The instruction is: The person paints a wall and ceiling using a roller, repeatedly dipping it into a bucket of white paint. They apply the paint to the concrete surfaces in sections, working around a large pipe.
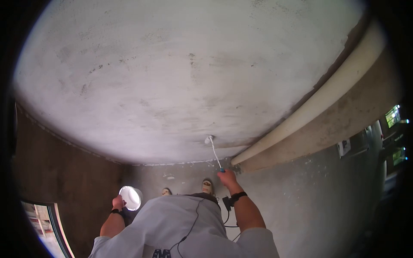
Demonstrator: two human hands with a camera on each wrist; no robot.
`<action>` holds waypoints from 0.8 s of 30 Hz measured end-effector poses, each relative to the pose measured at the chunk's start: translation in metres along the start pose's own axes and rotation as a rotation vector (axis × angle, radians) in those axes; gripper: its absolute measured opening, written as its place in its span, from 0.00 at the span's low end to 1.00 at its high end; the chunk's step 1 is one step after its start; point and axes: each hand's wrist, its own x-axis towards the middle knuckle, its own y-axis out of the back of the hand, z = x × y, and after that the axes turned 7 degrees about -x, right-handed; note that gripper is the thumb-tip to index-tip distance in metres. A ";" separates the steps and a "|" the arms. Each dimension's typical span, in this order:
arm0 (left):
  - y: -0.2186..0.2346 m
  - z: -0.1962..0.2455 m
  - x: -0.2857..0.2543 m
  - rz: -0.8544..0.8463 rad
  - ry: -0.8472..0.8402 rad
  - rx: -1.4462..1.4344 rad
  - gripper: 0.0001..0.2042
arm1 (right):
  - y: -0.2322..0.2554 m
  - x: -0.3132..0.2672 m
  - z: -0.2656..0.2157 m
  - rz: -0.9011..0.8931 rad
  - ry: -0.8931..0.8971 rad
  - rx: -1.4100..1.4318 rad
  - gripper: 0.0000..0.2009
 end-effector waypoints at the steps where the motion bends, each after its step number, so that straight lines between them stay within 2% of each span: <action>1: -0.001 -0.001 -0.002 0.015 -0.017 0.000 0.17 | 0.004 0.003 0.002 -0.024 -0.024 0.014 0.13; 5: -0.002 -0.003 -0.009 -0.010 -0.010 0.055 0.17 | 0.015 0.011 0.014 -0.007 0.000 0.029 0.12; 8: -0.009 -0.005 -0.021 0.045 -0.015 0.109 0.18 | 0.022 0.013 0.027 0.046 -0.014 0.050 0.10; 10: -0.009 -0.008 -0.023 0.067 -0.005 0.122 0.18 | 0.024 0.025 0.043 0.062 -0.102 0.234 0.09; 16: -0.006 -0.010 -0.030 0.056 0.066 -0.001 0.17 | 0.051 0.041 0.059 0.108 -0.259 0.332 0.08; 20: -0.003 -0.008 -0.033 0.080 0.077 -0.043 0.16 | 0.070 0.058 0.060 0.167 -0.225 0.494 0.08; 22: 0.000 -0.005 -0.035 0.092 0.080 -0.037 0.16 | 0.079 0.067 0.057 0.213 -0.209 0.686 0.09; 24: 0.002 -0.002 -0.038 0.098 0.078 -0.049 0.16 | 0.085 0.075 0.056 0.218 -0.222 0.697 0.09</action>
